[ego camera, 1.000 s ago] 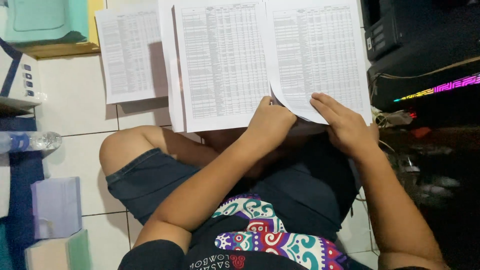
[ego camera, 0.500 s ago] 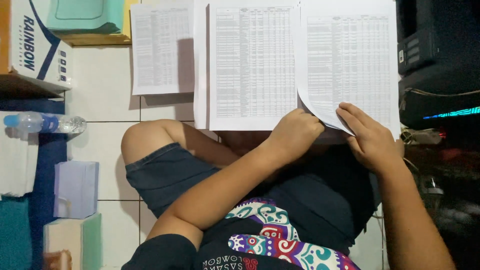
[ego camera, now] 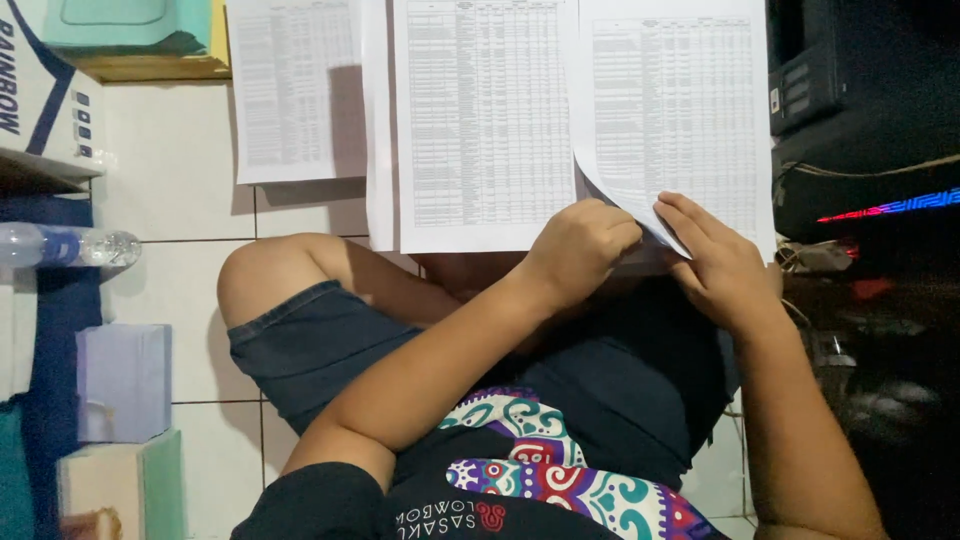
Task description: A person sitting on the floor flips through the pages of a large printed document or ledger.
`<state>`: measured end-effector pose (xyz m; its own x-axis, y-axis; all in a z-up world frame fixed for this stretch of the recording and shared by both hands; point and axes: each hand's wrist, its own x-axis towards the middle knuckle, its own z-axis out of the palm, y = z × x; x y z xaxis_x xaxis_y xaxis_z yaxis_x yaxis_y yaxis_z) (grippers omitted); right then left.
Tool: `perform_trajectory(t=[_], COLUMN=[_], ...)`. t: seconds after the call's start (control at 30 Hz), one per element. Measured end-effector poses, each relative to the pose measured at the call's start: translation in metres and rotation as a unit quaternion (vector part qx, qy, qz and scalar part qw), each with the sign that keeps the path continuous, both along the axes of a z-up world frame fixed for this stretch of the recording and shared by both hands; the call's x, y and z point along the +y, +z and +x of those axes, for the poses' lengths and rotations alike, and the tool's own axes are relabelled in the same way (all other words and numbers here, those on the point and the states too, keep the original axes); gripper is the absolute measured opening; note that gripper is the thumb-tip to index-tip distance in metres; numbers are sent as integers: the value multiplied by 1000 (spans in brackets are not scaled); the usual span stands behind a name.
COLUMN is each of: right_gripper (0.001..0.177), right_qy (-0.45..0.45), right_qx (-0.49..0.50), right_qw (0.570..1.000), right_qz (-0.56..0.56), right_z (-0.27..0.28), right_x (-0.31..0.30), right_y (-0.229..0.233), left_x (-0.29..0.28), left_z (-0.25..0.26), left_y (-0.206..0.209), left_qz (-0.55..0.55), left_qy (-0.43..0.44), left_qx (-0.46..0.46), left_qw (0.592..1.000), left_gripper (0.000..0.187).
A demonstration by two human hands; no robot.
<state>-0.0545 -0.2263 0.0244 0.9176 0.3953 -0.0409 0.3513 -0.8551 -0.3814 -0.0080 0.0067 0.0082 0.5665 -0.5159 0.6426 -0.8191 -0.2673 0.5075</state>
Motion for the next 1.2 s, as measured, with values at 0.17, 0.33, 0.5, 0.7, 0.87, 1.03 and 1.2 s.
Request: perform_trajectory(t=[0.17,0.33,0.5,0.7,0.87,1.03,1.2], right_gripper=[77,24,37,35,43,34,49], right_qy=[-66,-199,-155,-19,2,6,42], right_qx=[31,89,-147,-167,-138,-192,-181], right_qw=[994,970,977,976,990,981,982], right_qz=[82,108,15,141,24,4,18], right_z=[-1,6,22,54,39,23,17], right_x=[10,-44,43,154,207,221,225], right_y=[10,-27,64,38,15,-37,-18], left_x=[27,121,189,196,189,196,200], left_z=[-5,8,1,3,0,-8,-12], left_y=[4,8,6,-7,13,-23,-15], left_qz=[-16,61,211,239,333,329,229], left_qy=[20,169,166,158,219,225,233], left_qx=[8,18,138,170,204,152,10], left_qw=[1000,984,953,943,894,904,945], left_gripper=[9,4,42,40,30,14,6])
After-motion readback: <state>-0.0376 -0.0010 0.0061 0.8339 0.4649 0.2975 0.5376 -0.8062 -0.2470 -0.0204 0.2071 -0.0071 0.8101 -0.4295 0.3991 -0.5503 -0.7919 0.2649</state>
